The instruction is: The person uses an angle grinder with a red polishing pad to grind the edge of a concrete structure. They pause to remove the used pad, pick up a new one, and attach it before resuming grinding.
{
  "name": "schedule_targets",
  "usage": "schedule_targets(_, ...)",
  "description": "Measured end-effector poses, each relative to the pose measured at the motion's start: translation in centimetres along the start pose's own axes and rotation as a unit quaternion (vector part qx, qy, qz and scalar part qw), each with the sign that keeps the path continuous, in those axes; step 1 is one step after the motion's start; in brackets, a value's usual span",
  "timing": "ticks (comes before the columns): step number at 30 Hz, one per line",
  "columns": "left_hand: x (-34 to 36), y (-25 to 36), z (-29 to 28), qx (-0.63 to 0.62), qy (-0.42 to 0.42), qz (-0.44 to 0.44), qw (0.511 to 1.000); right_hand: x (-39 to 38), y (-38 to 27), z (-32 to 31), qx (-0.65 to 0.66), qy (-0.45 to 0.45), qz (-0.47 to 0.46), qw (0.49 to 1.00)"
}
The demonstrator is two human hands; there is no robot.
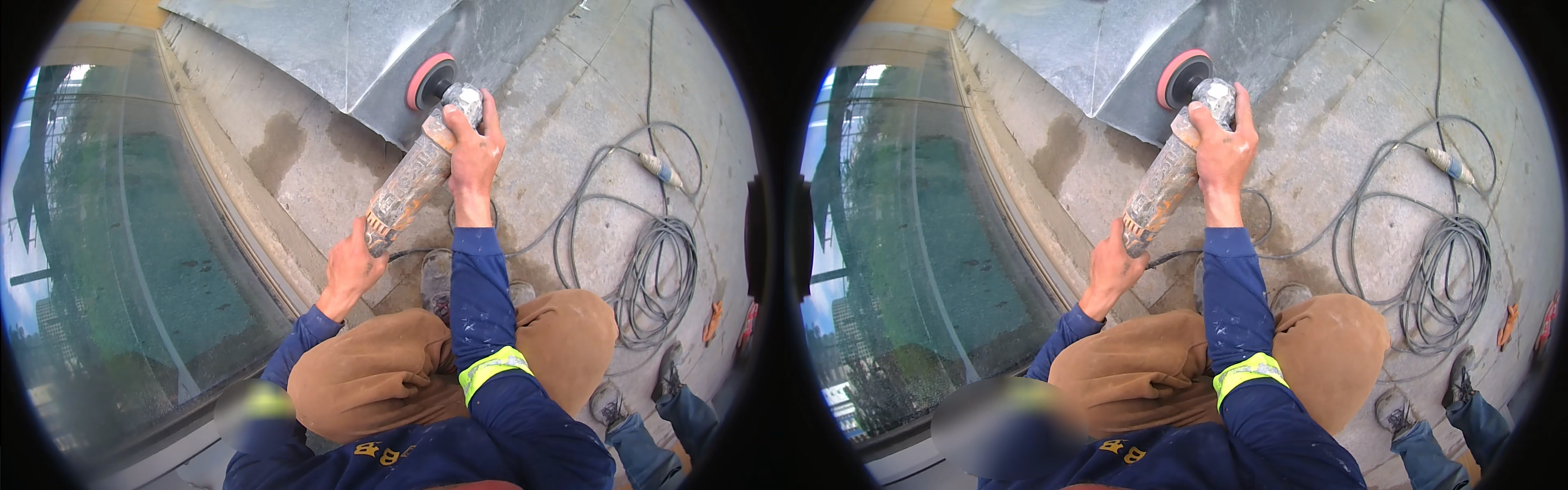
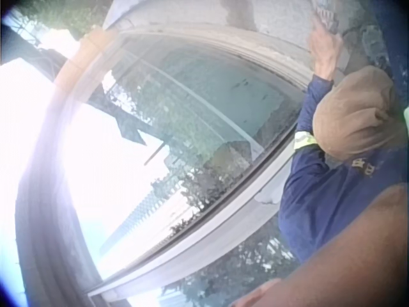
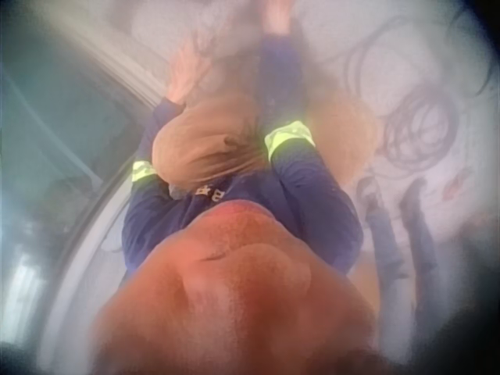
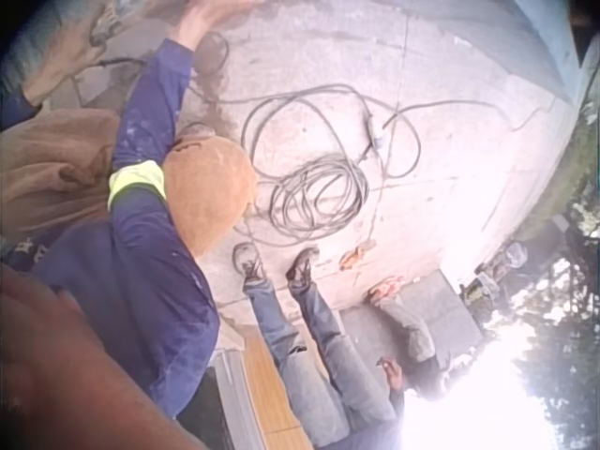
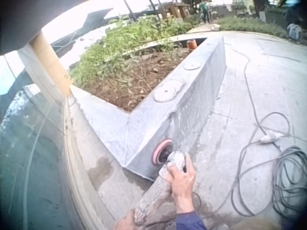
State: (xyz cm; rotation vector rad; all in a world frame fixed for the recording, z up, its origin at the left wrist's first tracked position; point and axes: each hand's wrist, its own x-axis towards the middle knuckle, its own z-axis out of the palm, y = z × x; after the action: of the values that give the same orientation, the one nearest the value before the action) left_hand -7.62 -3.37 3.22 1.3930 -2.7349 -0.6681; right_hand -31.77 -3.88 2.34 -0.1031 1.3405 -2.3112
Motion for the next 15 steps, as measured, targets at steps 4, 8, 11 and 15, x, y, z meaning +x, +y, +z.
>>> schedule_targets(4, 0.2, 0.1, -0.1, -0.011, 0.022, 0.012, 1.0, 0.3, -1.7, 0.8, -0.019, -0.006, -0.034, 0.999)
schedule_targets(8, 0.5, 0.9, -0.4, -0.016, 0.032, 0.018, 0.999, 1.0, -1.5, 0.5, -0.016, -0.022, -0.031, 0.999)
schedule_targets(11, 0.5, 0.9, -0.5, -0.009, 0.025, 0.011, 1.0, 0.9, -1.0, 0.4, -0.008, -0.011, -0.016, 1.0)
schedule_targets(15, 0.4, 0.6, -0.1, 0.014, 0.011, 0.006, 1.0, 0.8, 0.6, -0.5, -0.006, 0.009, 0.001, 1.0)
